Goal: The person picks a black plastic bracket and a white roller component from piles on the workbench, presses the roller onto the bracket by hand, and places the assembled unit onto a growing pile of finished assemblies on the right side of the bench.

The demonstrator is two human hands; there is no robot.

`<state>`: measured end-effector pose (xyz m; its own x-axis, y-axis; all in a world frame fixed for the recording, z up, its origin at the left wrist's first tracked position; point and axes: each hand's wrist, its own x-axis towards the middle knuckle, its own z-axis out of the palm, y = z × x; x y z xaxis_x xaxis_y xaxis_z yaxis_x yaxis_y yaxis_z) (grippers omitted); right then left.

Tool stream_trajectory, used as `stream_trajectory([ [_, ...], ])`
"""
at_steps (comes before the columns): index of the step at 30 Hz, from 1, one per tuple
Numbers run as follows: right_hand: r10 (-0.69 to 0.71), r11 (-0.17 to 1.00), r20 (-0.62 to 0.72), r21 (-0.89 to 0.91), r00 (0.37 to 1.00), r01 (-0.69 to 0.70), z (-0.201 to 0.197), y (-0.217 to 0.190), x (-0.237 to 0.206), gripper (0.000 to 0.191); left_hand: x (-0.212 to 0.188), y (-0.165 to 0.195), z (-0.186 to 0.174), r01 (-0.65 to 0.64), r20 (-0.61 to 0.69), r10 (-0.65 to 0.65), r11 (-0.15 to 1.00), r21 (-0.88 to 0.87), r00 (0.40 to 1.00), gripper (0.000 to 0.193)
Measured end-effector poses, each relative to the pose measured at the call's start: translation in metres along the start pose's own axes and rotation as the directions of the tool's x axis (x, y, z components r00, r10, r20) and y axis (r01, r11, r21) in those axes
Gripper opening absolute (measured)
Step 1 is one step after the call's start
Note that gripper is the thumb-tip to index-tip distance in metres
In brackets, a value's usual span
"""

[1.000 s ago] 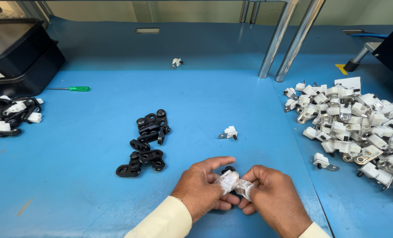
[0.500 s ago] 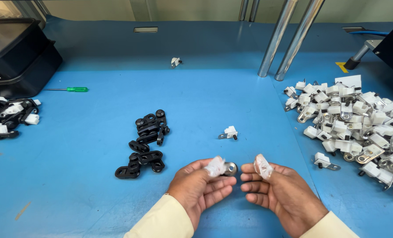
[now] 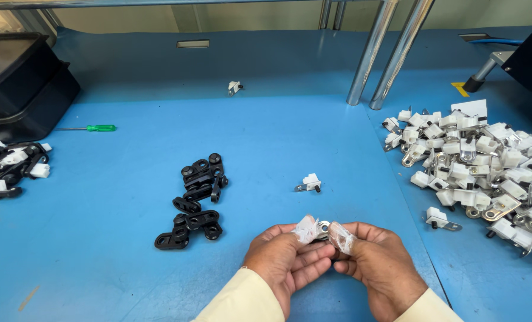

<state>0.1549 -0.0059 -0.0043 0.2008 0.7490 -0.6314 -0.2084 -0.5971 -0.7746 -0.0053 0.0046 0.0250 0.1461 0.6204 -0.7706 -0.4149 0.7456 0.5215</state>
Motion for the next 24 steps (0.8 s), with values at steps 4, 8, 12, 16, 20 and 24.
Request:
stream_trajectory([
  [4,0.039,0.999,0.001,0.006,0.999,-0.039,0.002,-0.005,-0.006,0.022,-0.001,0.003,-0.001,0.039,0.013,-0.039,0.999,-0.029,0.999,0.023],
  [8,0.055,0.998,0.04,-0.042,0.998,-0.054,0.001,-0.012,-0.013,0.027,0.0,0.004,-0.003,0.103,0.051,-0.101,0.994,-0.035,0.994,0.027],
  [12,0.015,0.993,-0.05,-0.116,0.999,-0.021,0.006,-0.011,-0.009,0.014,-0.003,0.002,0.002,0.084,0.032,-0.084,0.996,0.02,0.996,0.026],
  [16,-0.074,0.996,-0.09,-0.064,0.993,0.068,0.008,-0.004,-0.005,0.021,-0.006,0.002,0.009,0.069,-0.077,-0.065,0.996,0.049,0.995,0.023],
  [20,-0.084,0.993,-0.073,-0.091,0.994,0.078,0.008,-0.004,-0.01,0.037,-0.01,0.002,0.008,0.045,-0.1,-0.039,0.997,0.063,0.994,0.017],
  [24,0.002,0.999,-0.074,-0.052,0.997,-0.006,0.008,-0.011,-0.019,0.027,-0.011,0.005,0.006,0.057,-0.111,-0.045,0.993,0.108,0.993,0.017],
])
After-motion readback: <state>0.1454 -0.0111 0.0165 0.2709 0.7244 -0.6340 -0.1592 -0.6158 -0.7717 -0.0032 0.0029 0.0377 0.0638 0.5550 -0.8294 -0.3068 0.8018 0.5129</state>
